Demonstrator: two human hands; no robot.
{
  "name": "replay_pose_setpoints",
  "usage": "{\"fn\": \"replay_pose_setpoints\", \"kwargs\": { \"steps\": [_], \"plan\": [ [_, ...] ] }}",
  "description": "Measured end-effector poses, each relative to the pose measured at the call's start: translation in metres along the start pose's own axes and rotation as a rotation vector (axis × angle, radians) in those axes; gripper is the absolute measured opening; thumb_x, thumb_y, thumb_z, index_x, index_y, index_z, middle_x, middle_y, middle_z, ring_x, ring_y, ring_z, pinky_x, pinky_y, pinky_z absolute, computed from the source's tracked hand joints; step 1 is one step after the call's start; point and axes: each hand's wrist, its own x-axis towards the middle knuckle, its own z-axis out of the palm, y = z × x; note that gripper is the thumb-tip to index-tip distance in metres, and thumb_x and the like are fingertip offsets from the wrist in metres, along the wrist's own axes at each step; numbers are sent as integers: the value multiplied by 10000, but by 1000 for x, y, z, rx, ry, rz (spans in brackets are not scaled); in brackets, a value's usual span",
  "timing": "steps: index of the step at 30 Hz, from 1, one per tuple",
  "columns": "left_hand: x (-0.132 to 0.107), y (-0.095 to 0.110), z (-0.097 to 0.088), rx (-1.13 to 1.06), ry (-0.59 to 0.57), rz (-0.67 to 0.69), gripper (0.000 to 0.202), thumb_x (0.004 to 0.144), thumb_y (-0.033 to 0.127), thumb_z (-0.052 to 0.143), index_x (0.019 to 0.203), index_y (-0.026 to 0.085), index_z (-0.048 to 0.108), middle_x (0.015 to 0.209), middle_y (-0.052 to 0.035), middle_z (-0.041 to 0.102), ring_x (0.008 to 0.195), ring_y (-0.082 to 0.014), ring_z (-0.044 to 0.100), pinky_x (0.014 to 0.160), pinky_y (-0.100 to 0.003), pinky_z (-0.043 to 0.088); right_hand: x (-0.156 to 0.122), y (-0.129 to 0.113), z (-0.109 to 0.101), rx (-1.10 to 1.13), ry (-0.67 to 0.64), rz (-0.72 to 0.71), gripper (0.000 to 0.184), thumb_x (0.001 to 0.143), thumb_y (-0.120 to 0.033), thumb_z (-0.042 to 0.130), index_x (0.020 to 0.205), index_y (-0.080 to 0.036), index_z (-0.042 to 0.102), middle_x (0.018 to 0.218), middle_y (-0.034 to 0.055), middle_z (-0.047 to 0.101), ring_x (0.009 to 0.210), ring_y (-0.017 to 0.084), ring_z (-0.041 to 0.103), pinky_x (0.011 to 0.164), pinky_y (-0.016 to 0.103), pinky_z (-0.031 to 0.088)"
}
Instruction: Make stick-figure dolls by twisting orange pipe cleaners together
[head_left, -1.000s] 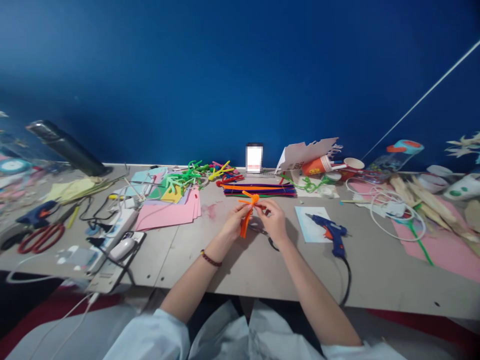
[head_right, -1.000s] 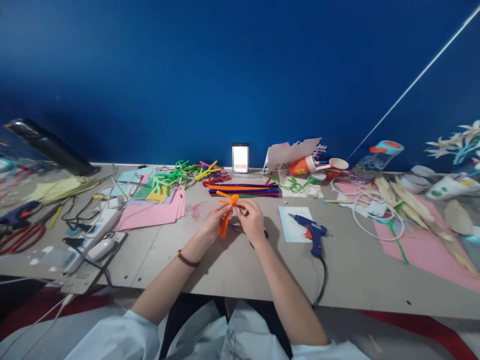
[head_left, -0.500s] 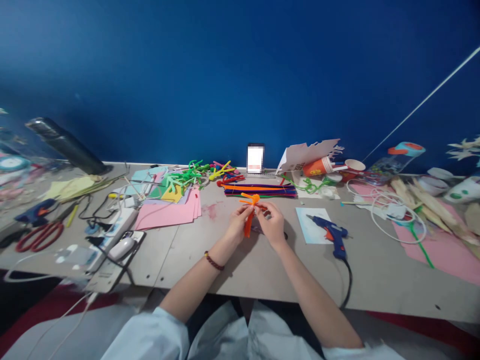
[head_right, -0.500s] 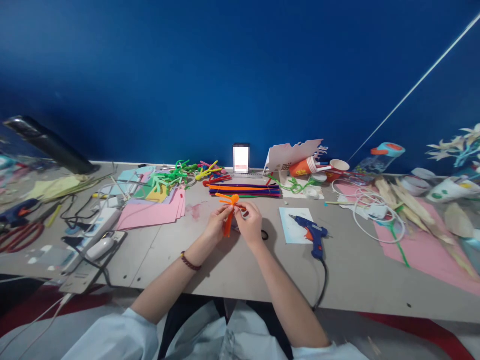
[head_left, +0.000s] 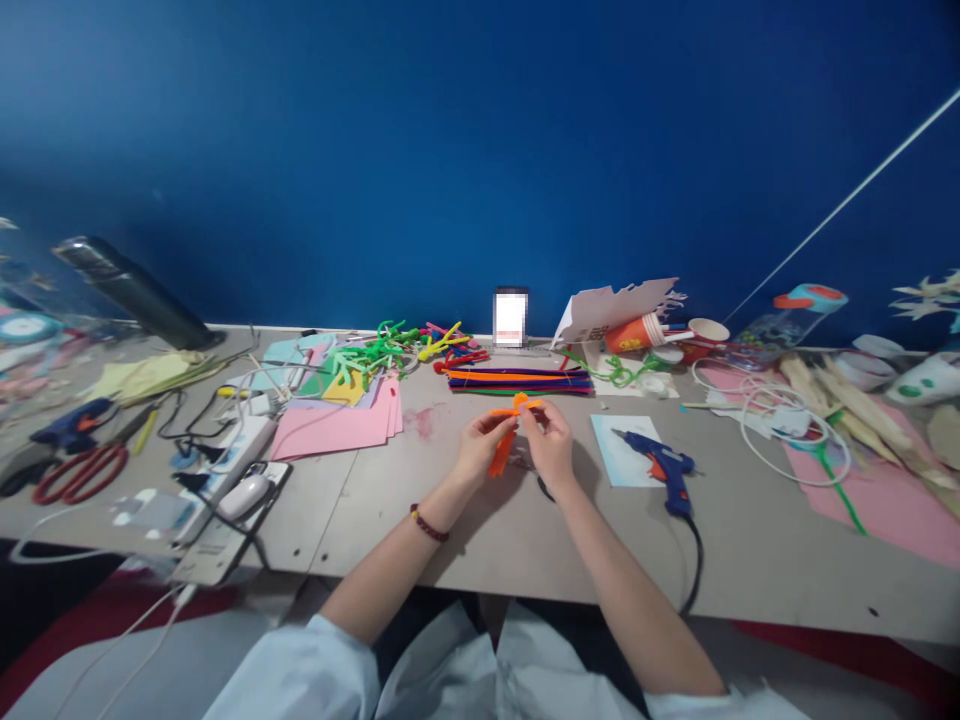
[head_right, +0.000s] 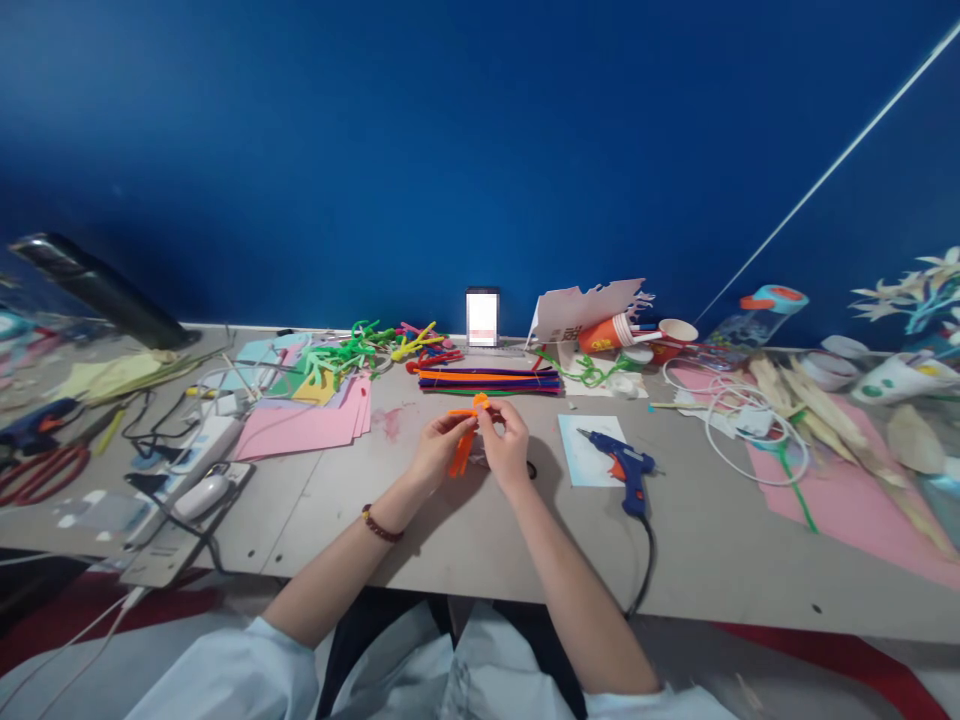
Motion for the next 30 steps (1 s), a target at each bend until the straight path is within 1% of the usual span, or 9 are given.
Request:
{"fn": "replay_pose_setpoints", "kwargs": {
  "steps": [2, 5, 9, 12, 14, 19, 23, 27, 30],
  "plan": [
    [1, -2, -1, 0, -17, -8, 295, 552, 312, 829, 773, 144, 728, 732, -51, 701, 623, -111, 604, 623, -230, 460, 0, -1, 0, 45, -6, 65, 204, 819, -393, 575, 827, -194, 623, 810, 29, 648, 735, 161, 593, 695, 293, 484],
    [4, -5, -4, -29, -14, -3, 262, 563, 308, 826, 734, 140, 722, 729, -56, 701, 649, -115, 622, 656, -228, 475, -1, -5, 0, 15, -8, 91, 244, 808, -429, 582, 797, -190, 629, 765, 19, 651, 701, 156, 587, 685, 283, 476],
    [8, -7, -7, -85, -39, -11, 278, 568, 319, 825, 758, 150, 714, 769, -47, 705, 663, -108, 626, 665, -224, 483, 0, -6, -2, -46, -43, 77, 248, 824, -430, 557, 810, -194, 630, 798, 35, 665, 729, 168, 600, 716, 297, 483],
    [9, -7, -8, -121, -41, -24, 303, 552, 316, 836, 771, 154, 703, 730, -21, 689, 602, -82, 599, 644, -216, 479, 1, -4, -3, -127, -15, 32, 232, 829, -411, 554, 809, -196, 640, 847, 54, 676, 827, 195, 615, 814, 334, 475],
    [10, -8, -8, -124, -37, -28, 312, 542, 316, 840, 758, 147, 693, 697, -13, 673, 583, -77, 591, 638, -214, 475, 1, -3, -3, -137, 1, -2, 221, 829, -398, 557, 806, -196, 644, 867, 62, 680, 867, 206, 620, 851, 348, 468],
    [13, -11, -10, -130, -34, -23, 322, 549, 350, 833, 712, 134, 660, 667, -5, 646, 595, -82, 596, 652, -211, 476, -3, -2, 2, -39, -12, 39, 217, 832, -393, 561, 835, -189, 634, 849, 60, 686, 790, 195, 648, 767, 324, 506],
    [14, -13, -12, -132, -39, -29, 313, 569, 356, 825, 709, 135, 653, 638, 6, 629, 578, -73, 583, 631, -197, 472, -4, 1, 4, -21, -18, 55, 246, 823, -421, 568, 841, -186, 635, 849, 63, 695, 788, 197, 662, 760, 320, 515],
    [13, -11, -10, -167, -27, -65, 260, 594, 313, 817, 684, 141, 644, 617, 12, 614, 578, -75, 584, 658, -204, 493, -2, 4, 3, 27, -28, 122, 276, 800, -447, 588, 846, -179, 640, 856, 73, 700, 811, 207, 666, 780, 337, 515],
    [12, -8, -9, -213, -19, -131, 194, 627, 253, 800, 703, 152, 653, 631, 6, 618, 589, -86, 596, 696, -222, 513, 1, 7, 3, 77, 6, 232, 310, 758, -471, 623, 833, -171, 641, 840, 81, 708, 801, 216, 669, 762, 349, 518]
  ]
}}
